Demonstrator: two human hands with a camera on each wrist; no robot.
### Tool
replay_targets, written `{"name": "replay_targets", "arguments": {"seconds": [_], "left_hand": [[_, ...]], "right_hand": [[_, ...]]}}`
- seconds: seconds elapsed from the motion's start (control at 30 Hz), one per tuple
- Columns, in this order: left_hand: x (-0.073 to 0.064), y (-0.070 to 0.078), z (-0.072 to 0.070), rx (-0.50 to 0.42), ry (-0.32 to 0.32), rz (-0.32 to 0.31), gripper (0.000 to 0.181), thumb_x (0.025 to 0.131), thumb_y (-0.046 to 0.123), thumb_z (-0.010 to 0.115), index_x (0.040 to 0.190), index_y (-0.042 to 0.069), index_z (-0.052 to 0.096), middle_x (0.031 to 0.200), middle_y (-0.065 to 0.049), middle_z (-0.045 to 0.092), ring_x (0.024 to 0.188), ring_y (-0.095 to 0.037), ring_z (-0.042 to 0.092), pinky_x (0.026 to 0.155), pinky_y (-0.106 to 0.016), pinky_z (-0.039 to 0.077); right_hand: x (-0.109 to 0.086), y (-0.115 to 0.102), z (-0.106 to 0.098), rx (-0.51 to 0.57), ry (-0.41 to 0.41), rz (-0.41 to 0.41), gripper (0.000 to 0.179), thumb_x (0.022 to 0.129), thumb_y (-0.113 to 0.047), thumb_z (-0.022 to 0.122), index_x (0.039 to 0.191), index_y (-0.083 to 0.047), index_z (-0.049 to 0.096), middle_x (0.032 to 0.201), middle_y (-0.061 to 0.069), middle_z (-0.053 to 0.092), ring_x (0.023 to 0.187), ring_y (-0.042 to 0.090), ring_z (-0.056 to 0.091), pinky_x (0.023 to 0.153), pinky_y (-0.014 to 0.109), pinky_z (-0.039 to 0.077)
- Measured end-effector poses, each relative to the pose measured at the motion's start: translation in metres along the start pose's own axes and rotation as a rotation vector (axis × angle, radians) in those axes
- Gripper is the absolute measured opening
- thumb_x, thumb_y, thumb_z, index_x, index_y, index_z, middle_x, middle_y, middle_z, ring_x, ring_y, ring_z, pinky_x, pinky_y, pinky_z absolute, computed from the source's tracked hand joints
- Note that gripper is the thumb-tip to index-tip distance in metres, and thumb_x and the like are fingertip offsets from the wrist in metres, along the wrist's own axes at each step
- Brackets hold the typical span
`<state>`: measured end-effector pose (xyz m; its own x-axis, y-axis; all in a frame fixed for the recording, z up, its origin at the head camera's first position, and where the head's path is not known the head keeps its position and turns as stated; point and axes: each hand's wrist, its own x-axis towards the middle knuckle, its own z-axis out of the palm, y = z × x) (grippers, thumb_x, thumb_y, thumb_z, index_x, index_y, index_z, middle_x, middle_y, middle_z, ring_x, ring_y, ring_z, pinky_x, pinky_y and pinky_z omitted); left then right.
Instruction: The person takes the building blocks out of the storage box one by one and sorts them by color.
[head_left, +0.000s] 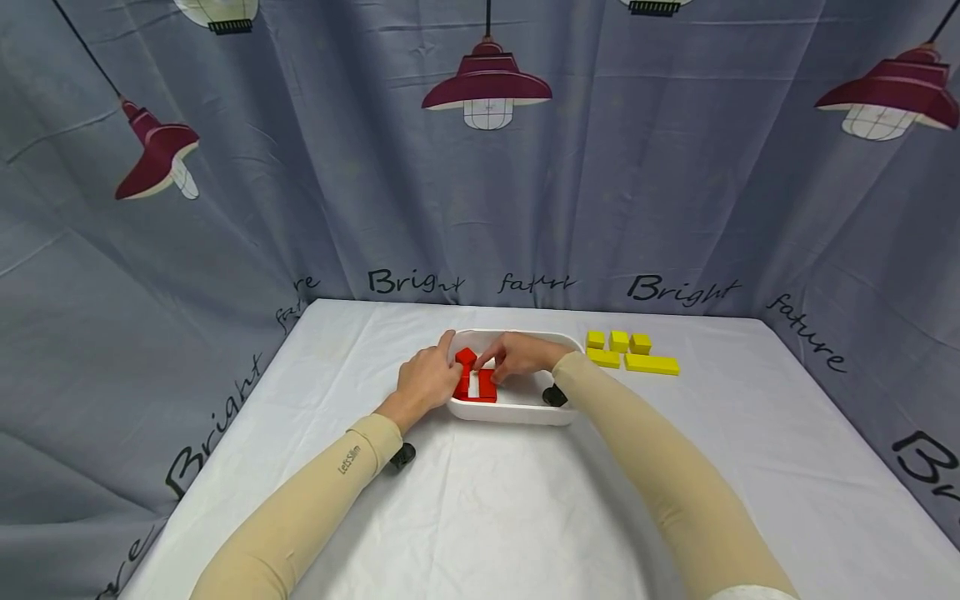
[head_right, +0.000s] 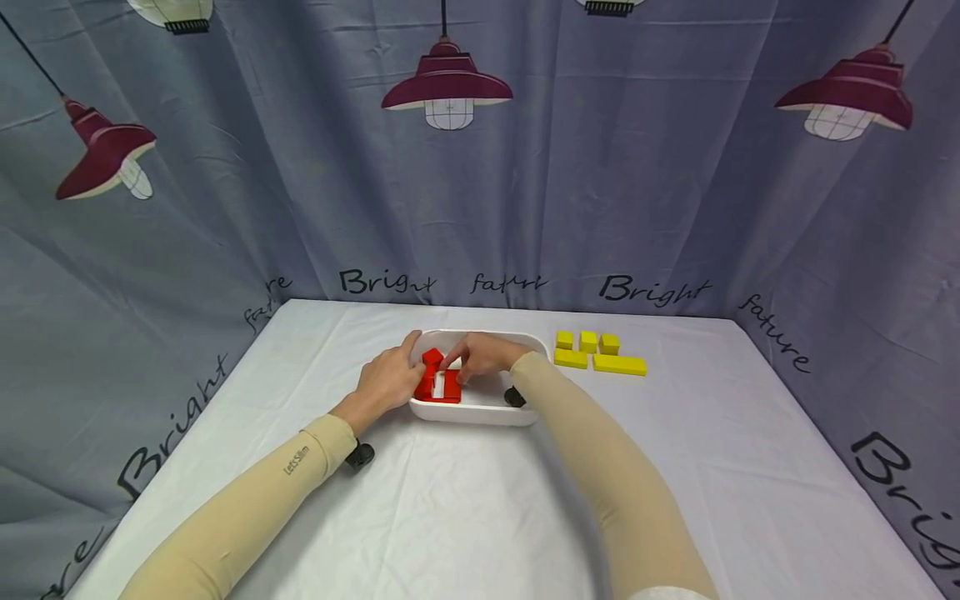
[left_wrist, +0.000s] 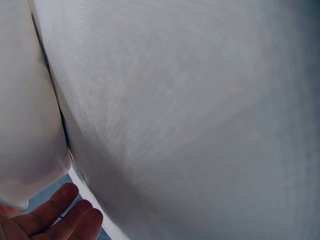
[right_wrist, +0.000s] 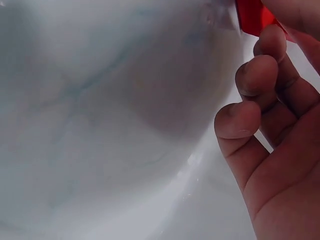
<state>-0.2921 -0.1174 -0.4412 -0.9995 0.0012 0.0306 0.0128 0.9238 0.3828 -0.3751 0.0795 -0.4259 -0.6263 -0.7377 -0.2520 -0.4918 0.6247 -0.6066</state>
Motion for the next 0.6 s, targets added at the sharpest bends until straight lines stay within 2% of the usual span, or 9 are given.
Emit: {"name": "replay_targets", "arguments": {"seconds": [0.33, 0.6], "left_hand": [[0.0, 0.001, 0.0, 0.0, 0.003, 0.01, 0.062, 0.099, 0.033, 0.048, 0.158, 0.021, 0.031, 0.136, -0.011, 0.063, 0.116, -0.028, 0.064, 0.094, -0.051, 0.053], [0.0, 0.0, 0.001, 0.007, 0.011, 0.015, 0.061, 0.099, 0.032, 0.048, 0.156, 0.021, 0.031, 0.13, -0.011, 0.065, 0.11, -0.027, 0.065, 0.091, -0.049, 0.054]], "right_hand": [[-0.013, 0.008, -0.005, -0.092, 0.011, 0.085, 0.033, 0.085, -0.015, 0.075, 0.117, -0.022, 0.076, 0.079, 0.001, 0.064, 0.076, 0.016, 0.055, 0.071, 0.026, 0.043], [-0.018, 0.008, -0.008, -0.099, -0.001, 0.115, 0.031, 0.083, -0.011, 0.078, 0.111, -0.024, 0.075, 0.084, 0.004, 0.06, 0.08, 0.018, 0.056, 0.072, 0.028, 0.044]]}}
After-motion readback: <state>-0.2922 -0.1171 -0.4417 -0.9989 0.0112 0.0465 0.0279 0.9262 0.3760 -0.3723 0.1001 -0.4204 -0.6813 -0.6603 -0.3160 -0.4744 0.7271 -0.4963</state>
